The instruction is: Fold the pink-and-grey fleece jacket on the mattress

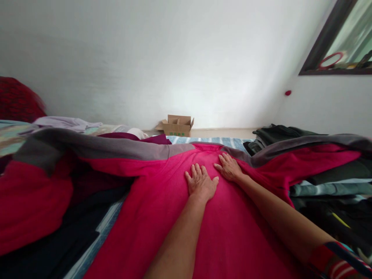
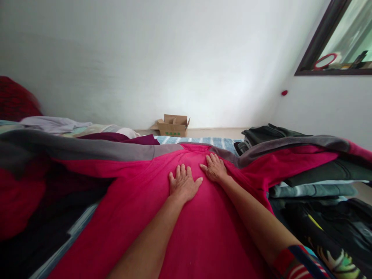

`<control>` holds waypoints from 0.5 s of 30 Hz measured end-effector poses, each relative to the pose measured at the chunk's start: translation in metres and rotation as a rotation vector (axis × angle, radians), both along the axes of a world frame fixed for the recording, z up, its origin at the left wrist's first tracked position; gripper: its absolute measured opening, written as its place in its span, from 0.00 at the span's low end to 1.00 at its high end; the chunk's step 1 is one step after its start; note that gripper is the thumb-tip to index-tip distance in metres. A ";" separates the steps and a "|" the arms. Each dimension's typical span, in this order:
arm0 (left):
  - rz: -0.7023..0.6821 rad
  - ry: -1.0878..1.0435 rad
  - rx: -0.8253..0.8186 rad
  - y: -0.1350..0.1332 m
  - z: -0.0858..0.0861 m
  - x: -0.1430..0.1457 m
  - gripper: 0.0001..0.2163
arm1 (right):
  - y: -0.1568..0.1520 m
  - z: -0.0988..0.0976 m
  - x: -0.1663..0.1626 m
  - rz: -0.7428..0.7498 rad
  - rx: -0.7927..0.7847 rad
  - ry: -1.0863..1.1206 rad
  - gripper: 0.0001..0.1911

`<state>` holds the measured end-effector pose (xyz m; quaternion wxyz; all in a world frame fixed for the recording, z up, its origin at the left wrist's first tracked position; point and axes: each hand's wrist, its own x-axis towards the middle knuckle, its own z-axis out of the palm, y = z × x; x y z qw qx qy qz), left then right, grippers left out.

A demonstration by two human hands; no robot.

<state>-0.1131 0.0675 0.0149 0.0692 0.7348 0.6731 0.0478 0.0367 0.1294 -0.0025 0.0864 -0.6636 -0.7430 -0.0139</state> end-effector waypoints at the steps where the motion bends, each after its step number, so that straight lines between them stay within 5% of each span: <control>1: 0.001 0.004 0.001 0.000 0.000 0.000 0.37 | -0.003 0.000 0.000 0.000 -0.003 0.009 0.33; 15: 0.000 0.036 0.073 0.007 -0.003 -0.004 0.36 | -0.038 0.007 0.022 -0.140 0.013 0.088 0.24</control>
